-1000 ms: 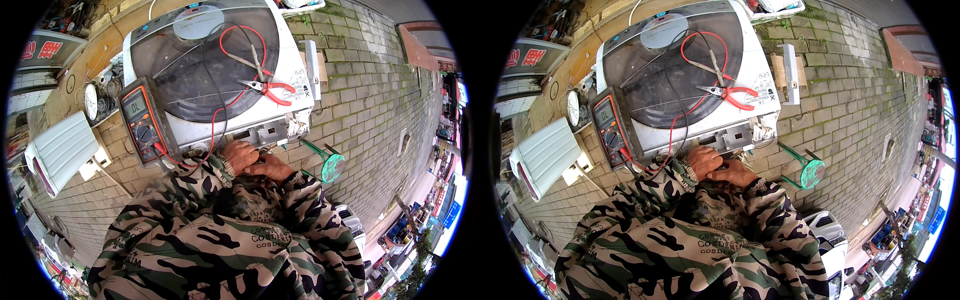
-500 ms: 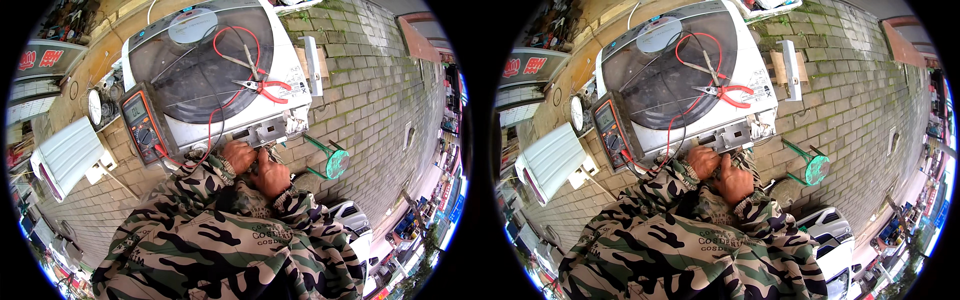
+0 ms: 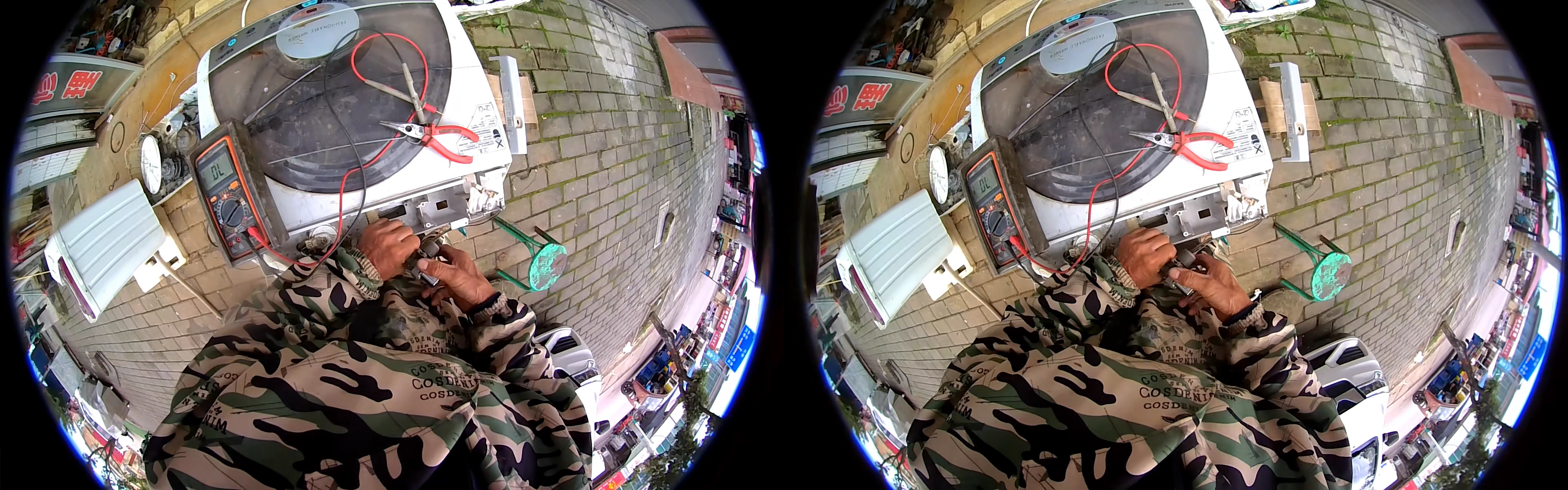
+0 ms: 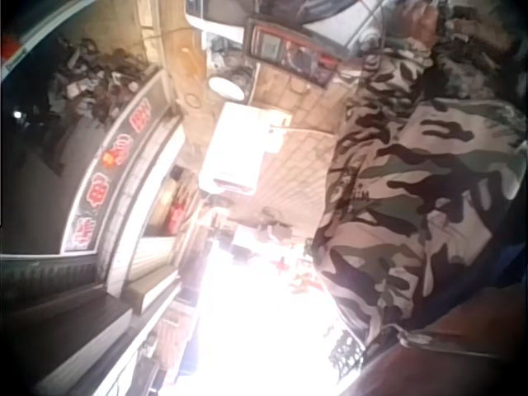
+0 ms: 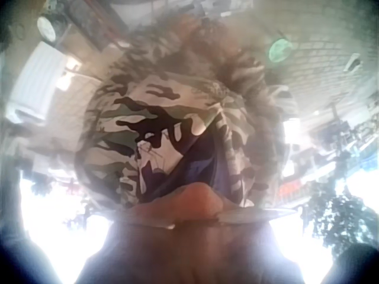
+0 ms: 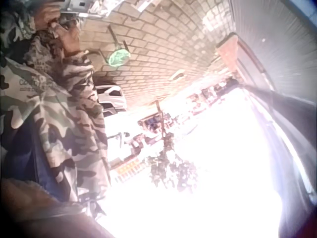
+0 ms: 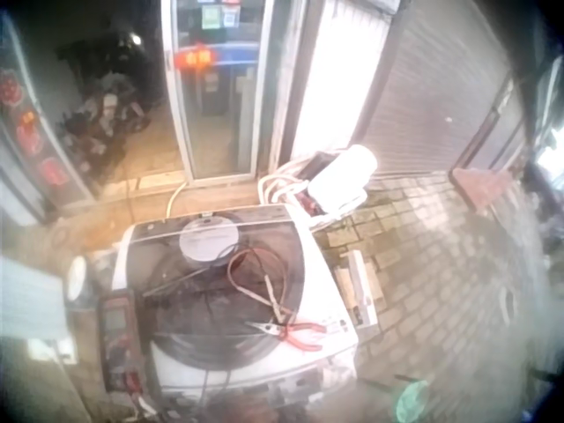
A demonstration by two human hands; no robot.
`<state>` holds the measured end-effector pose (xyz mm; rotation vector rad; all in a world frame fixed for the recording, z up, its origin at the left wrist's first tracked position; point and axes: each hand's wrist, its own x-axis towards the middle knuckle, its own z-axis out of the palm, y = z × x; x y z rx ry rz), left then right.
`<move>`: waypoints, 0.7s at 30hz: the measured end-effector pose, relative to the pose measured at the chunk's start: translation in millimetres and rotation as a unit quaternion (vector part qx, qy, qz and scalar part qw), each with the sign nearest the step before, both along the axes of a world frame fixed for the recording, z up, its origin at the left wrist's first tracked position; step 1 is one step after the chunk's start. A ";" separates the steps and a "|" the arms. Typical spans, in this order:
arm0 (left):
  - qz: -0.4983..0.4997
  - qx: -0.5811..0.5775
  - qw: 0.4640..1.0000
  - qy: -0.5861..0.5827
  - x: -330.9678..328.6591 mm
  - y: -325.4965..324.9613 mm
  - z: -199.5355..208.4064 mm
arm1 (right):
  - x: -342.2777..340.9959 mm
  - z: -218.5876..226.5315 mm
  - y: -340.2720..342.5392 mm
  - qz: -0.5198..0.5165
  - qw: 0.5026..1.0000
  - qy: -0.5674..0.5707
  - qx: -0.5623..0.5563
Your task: The person uses a multimeter to test electrical components on a washing machine. They strip wires with pliers and connect probes to various points on the machine's internal wiring. The person also uses a screwdriver to adjust or remove parts of the machine's casing.
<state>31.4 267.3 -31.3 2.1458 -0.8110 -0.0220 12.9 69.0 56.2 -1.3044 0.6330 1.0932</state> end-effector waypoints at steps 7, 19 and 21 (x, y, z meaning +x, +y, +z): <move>-0.009 0.021 1.000 -0.019 -5.9 0.0 -5.1 | -7.8 -20.9 10.0 -0.058 0.987 0.110 0.098; -0.034 0.018 0.998 0.051 -0.8 -2.2 -5.8 | -28.1 44.0 10.9 0.537 0.540 -0.503 -0.409; -0.016 0.018 0.998 0.050 -2.5 -3.3 -6.7 | -40.2 65.3 -18.7 0.489 0.544 -0.514 -0.448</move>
